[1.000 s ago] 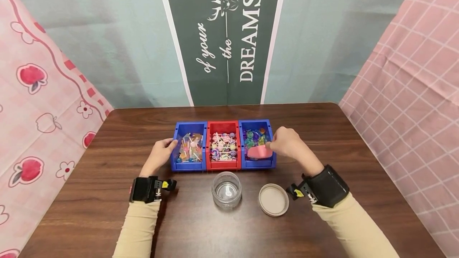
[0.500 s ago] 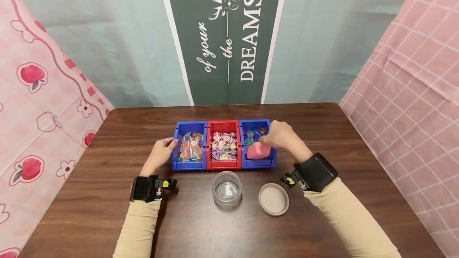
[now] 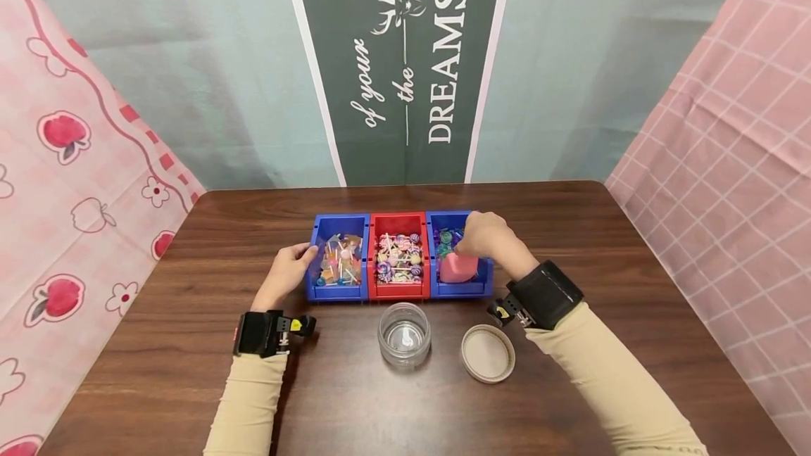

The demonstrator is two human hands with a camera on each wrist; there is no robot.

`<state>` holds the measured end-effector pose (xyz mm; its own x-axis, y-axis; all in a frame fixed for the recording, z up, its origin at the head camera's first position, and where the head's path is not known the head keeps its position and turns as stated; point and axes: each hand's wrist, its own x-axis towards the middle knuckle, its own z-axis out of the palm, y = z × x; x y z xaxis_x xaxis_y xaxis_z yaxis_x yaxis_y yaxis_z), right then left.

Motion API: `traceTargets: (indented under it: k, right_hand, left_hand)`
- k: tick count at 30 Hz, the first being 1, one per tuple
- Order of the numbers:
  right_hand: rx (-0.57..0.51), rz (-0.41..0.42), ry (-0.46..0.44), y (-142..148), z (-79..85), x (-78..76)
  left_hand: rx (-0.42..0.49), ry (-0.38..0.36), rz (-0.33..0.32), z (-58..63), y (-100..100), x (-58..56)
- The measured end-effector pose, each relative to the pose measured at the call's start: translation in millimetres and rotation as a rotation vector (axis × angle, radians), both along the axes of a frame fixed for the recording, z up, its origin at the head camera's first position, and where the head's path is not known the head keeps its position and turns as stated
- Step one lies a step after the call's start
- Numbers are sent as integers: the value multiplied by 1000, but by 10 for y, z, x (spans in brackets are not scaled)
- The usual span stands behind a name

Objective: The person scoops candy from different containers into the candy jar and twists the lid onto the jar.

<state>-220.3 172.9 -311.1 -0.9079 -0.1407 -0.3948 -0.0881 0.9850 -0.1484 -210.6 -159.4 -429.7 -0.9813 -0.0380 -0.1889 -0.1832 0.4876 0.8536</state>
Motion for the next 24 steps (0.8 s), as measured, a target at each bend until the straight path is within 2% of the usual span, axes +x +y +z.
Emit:
traceTargets:
  k: [13,19,24]
  right_hand:
    - [23,-15,-8,-78,-127,30]
    - [-28,-78,0,-75,-158,116]
    - [-58,-135,48,-110,-228,210]
  left_hand:
    - [-10,5,-1,-3,8,-4]
    - [-2,4,2,-2,16,0]
    - [-2,11,1,1,6,1]
